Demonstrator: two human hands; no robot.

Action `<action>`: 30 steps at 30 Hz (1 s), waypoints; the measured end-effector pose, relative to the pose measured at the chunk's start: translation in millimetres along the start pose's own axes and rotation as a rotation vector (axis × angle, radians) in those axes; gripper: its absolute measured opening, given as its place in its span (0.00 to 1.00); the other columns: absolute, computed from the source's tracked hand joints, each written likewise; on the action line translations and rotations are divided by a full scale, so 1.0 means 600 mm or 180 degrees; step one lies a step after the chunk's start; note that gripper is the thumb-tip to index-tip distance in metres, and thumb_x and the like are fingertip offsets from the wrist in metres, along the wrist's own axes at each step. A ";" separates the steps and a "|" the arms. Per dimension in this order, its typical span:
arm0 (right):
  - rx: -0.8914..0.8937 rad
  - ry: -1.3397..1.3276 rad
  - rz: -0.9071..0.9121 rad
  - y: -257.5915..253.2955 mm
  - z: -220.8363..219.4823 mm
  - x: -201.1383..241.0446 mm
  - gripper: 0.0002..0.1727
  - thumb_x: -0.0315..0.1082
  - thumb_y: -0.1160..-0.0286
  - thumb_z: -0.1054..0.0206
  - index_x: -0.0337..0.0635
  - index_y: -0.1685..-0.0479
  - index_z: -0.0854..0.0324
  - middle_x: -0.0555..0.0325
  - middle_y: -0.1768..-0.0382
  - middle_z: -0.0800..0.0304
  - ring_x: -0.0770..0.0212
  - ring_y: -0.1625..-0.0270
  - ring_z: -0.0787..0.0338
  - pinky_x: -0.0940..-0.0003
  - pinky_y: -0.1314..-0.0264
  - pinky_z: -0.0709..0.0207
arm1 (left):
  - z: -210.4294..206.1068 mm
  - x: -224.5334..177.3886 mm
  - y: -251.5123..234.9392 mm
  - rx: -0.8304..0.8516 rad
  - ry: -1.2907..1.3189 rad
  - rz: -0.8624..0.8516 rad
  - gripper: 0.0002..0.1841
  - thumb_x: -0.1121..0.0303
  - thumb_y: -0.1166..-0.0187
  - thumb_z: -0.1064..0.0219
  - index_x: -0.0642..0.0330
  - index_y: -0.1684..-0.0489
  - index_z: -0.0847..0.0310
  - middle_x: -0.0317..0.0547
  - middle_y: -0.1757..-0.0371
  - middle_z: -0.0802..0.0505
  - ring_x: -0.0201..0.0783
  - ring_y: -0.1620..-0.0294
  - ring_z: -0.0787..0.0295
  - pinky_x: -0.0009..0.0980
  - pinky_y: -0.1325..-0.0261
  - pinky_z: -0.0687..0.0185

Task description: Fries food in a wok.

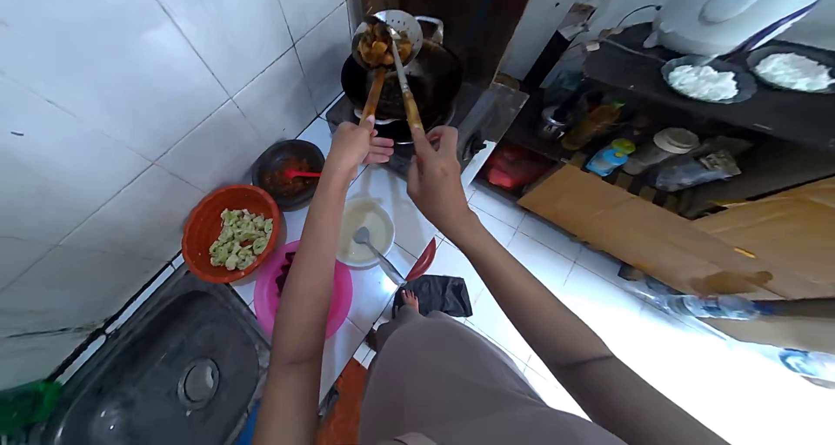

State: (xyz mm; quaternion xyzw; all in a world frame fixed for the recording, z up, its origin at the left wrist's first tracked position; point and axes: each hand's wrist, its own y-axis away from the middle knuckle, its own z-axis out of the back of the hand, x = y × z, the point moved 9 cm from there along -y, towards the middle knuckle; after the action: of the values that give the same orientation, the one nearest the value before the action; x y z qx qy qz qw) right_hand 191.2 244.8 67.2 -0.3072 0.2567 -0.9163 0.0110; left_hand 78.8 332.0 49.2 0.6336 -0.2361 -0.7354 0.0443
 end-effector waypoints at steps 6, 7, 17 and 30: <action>-0.0010 -0.0755 0.0311 0.001 -0.026 0.064 0.36 0.20 0.31 0.31 0.18 0.19 0.35 0.23 0.25 0.32 0.42 0.46 0.14 0.59 0.48 0.15 | 0.001 0.003 -0.009 -0.0031 -0.0009 -0.0066 0.22 0.57 0.04 0.57 0.67 0.56 0.23 0.39 0.74 0.19 0.27 0.78 0.23 0.23 0.69 0.24; 0.0001 -0.0851 0.0374 0.001 -0.028 0.067 0.36 0.23 0.29 0.30 0.19 0.19 0.34 0.24 0.25 0.31 0.43 0.45 0.13 0.59 0.46 0.15 | 0.004 0.005 -0.011 -0.0039 -0.0042 -0.0080 0.21 0.58 0.04 0.56 0.65 0.58 0.23 0.37 0.75 0.21 0.26 0.78 0.25 0.23 0.70 0.25; 0.1153 -0.1077 -0.1415 0.089 -0.118 -0.132 0.22 0.34 0.08 0.48 0.25 0.28 0.25 0.28 0.44 0.13 0.38 0.50 0.09 0.44 0.42 0.18 | 0.029 0.002 0.009 0.0030 0.0051 0.0212 0.21 0.57 0.03 0.60 0.66 0.41 0.29 0.41 0.69 0.14 0.30 0.76 0.14 0.26 0.66 0.13; 0.1899 -0.1272 -0.2762 0.198 -0.234 -0.220 0.20 0.26 0.08 0.53 0.25 0.24 0.30 0.35 0.53 0.12 0.58 0.67 0.09 0.65 0.59 0.13 | 0.029 -0.035 0.021 0.0183 -0.0102 0.0102 0.19 0.58 0.03 0.59 0.64 0.44 0.29 0.40 0.71 0.15 0.29 0.77 0.13 0.24 0.68 0.12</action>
State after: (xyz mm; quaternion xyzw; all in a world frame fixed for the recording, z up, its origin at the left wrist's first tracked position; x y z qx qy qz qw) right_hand 202.0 230.5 -158.5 -0.5358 -0.1705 -0.7937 -0.2320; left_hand 63.2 333.8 74.9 0.6188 -0.2679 -0.7377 0.0341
